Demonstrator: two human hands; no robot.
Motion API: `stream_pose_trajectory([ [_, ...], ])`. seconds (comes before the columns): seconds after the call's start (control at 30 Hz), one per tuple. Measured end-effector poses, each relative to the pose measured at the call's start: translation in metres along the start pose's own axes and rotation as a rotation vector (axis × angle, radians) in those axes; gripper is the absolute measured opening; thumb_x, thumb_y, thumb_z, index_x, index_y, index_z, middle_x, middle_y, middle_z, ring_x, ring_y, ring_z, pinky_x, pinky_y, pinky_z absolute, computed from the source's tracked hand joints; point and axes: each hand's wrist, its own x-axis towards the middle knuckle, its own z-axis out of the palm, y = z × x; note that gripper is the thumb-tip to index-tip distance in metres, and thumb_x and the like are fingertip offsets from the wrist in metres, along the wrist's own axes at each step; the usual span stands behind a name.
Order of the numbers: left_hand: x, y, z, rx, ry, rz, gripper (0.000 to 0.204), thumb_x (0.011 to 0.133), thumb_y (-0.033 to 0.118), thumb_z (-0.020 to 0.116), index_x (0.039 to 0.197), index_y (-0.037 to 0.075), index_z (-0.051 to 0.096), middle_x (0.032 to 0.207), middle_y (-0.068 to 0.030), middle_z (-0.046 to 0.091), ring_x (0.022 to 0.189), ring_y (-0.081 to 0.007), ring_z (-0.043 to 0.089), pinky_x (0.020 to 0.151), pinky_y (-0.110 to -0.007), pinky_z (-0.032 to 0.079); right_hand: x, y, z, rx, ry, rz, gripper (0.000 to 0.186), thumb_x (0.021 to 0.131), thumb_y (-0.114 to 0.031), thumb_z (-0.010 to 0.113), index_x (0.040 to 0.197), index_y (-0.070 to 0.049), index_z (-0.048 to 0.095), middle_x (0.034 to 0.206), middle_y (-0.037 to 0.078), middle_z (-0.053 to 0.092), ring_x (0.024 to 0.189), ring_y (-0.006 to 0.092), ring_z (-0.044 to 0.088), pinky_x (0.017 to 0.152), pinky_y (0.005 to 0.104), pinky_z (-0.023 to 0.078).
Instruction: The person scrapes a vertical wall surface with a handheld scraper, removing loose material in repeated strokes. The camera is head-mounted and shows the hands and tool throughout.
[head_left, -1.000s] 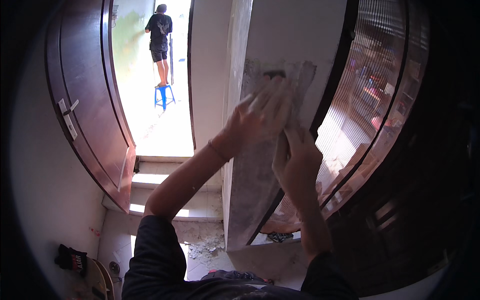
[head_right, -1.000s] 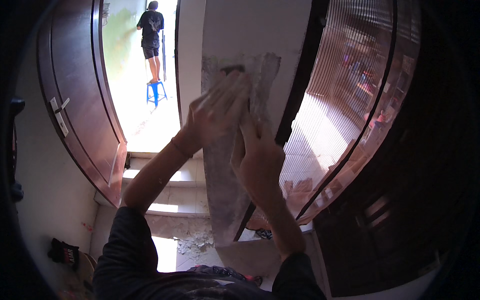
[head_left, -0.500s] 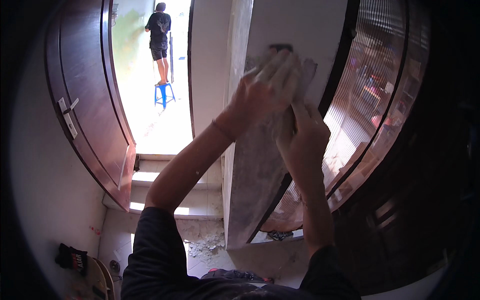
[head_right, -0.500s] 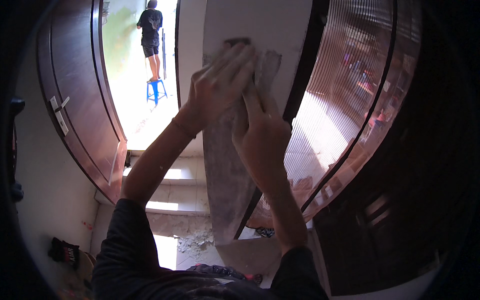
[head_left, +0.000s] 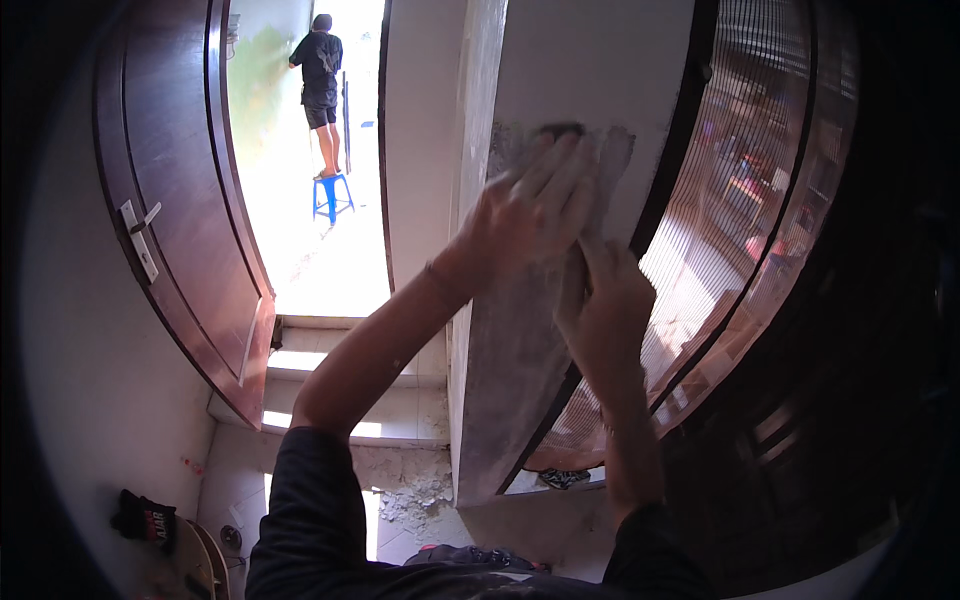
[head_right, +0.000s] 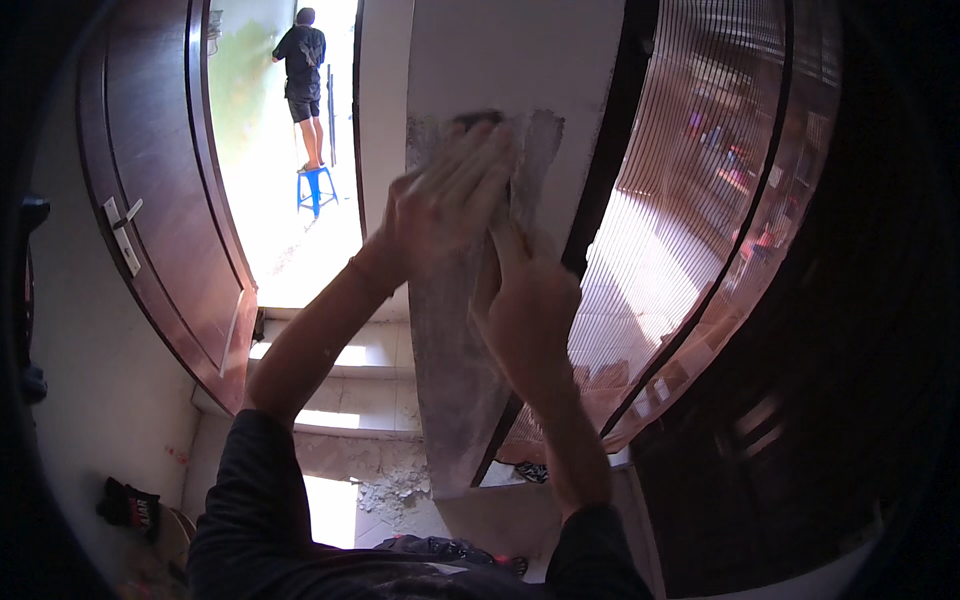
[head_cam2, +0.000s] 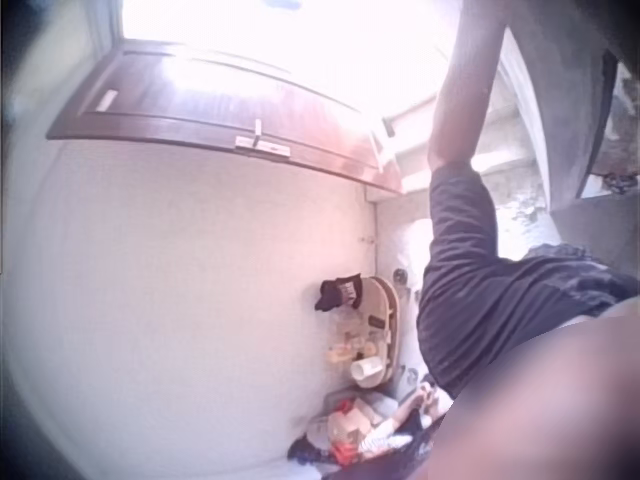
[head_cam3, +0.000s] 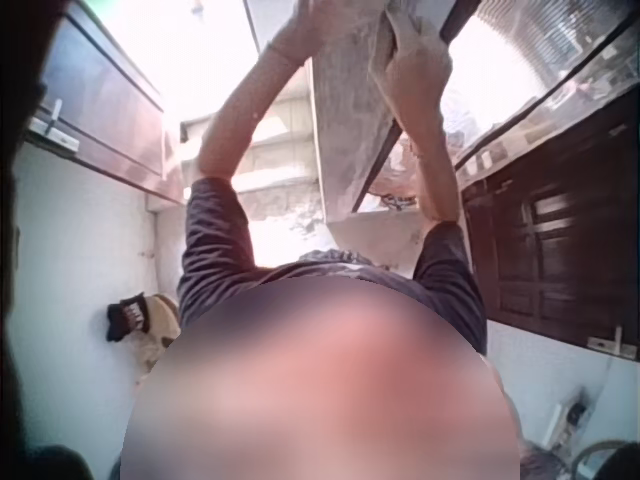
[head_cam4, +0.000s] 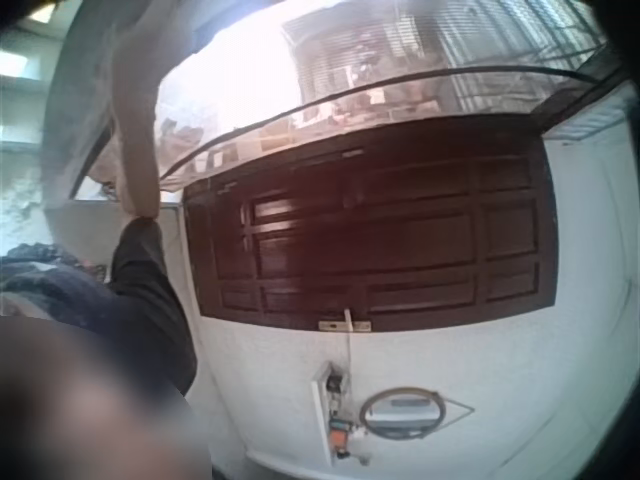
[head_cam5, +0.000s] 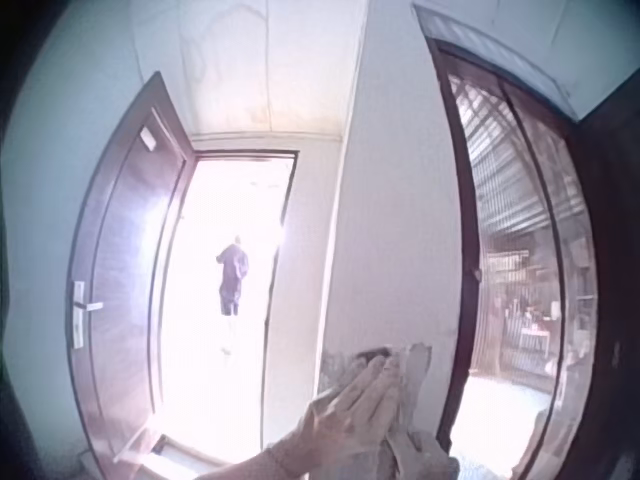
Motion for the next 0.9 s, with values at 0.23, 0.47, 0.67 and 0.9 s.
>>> stream_pose_trajectory([
  [0.23, 0.002, -0.001, 0.001, 0.005, 0.054, 0.027, 0.028, 0.083, 0.010, 0.068, 0.110, 0.005, 0.072, 0.125, -0.0102, 0.069, 0.120, -0.0250, 0.066, 0.102, -0.039, 0.056, 0.008, 0.005, 0.002, -0.010, 0.040, -0.066, 0.021, 0.092, -0.003, 0.064, 0.112, 0.003, 0.068, 0.077, 0.014, 0.061, 0.064, 0.0287, 0.064, 0.055, 0.0388, 0.049],
  [0.47, 0.006, -0.002, -0.002, -0.008, -0.034, -0.021, 0.030, 0.081, 0.010, 0.068, 0.111, 0.005, 0.071, 0.126, -0.0113, 0.069, 0.121, -0.0270, 0.065, 0.103, -0.040, 0.054, 0.009, 0.000, -0.002, 0.035, 0.098, -0.087, 0.022, 0.093, -0.005, 0.064, 0.114, 0.002, 0.067, 0.075, 0.013, 0.059, 0.061, 0.0279, 0.062, 0.054, 0.0396, 0.048],
  [0.67, 0.008, 0.001, 0.002, -0.014, -0.013, -0.043, 0.031, 0.080, 0.011, 0.069, 0.110, 0.004, 0.070, 0.128, -0.0123, 0.068, 0.122, -0.0276, 0.064, 0.103, -0.040, 0.055, 0.012, 0.005, 0.000, -0.048, 0.031, -0.017, 0.022, 0.093, -0.005, 0.063, 0.114, 0.001, 0.068, 0.077, 0.013, 0.059, 0.063, 0.0281, 0.063, 0.055, 0.0388, 0.049],
  [0.9, 0.002, 0.008, 0.006, 0.024, -0.028, 0.014, 0.028, 0.080, 0.012, 0.070, 0.107, 0.004, 0.070, 0.130, -0.0125, 0.066, 0.120, -0.0266, 0.066, 0.101, -0.039, 0.056, -0.005, 0.008, -0.001, -0.046, -0.010, 0.020, 0.024, 0.092, -0.008, 0.064, 0.114, 0.001, 0.067, 0.085, 0.016, 0.063, 0.069, 0.0324, 0.067, 0.060, 0.0403, 0.053],
])
